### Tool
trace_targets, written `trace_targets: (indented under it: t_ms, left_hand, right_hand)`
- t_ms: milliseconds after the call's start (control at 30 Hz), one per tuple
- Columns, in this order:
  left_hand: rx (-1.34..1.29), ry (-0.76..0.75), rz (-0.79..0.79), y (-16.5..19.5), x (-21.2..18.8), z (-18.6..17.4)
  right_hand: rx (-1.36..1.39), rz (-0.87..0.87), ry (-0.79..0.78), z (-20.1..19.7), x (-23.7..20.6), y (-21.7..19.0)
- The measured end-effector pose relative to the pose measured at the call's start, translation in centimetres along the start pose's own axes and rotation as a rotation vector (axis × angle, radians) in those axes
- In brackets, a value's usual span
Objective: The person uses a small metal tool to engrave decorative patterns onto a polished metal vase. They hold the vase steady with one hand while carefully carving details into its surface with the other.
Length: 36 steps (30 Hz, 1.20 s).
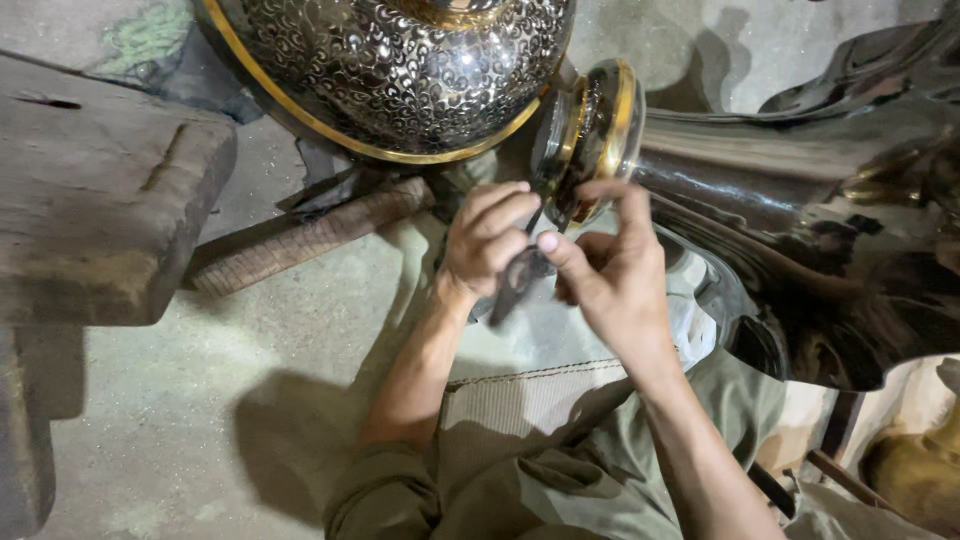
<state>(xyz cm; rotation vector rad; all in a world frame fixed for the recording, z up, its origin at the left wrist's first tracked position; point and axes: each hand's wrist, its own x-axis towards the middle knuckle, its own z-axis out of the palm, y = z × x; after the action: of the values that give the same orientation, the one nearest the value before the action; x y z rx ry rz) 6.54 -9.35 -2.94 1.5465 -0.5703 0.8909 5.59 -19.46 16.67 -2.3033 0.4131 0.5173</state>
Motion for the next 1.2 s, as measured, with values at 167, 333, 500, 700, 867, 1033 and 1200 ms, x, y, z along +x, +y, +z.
trace_targets:
  t_ms: [167,333,500,700,867,1033,1200]
  left_hand:
    - [-0.327,0.121,-0.466,1.6,-2.1,-2.9]
    - [-0.54,0.104,-0.704,3.2,-2.7,-6.0]
    - [-0.57,0.165,-0.687,4.0,-2.7,-7.1]
    - [-0.695,0.25,-0.904,5.0,-3.8,-8.2]
    - [-0.637,0.21,-0.882,5.3,-4.1,-8.7]
    - [-0.547,0.201,-0.877,6.0,-4.7,-9.1]
    - [-0.814,0.23,-0.942,6.5,-5.8,-10.4]
  right_hand:
    - [-0.35,-0.666,0.08,2.3,-1.2,-1.6]
    - [-0.158,-0.502,-0.147,5.1,-1.7,-1.6]
    - [-0.306,-0.56,-0.104,6.7,-3.3,-1.9]
    - [0.017,-0.425,-0.186,8.7,-3.5,-1.8]
    - [-0.016,-0.402,-0.027,11.7,-3.3,-0.8]
    - [-0.044,-0.515,0.158,14.5,-3.6,0.4]
    - [-0.127,-0.615,0.149,14.8,-3.2,1.3]
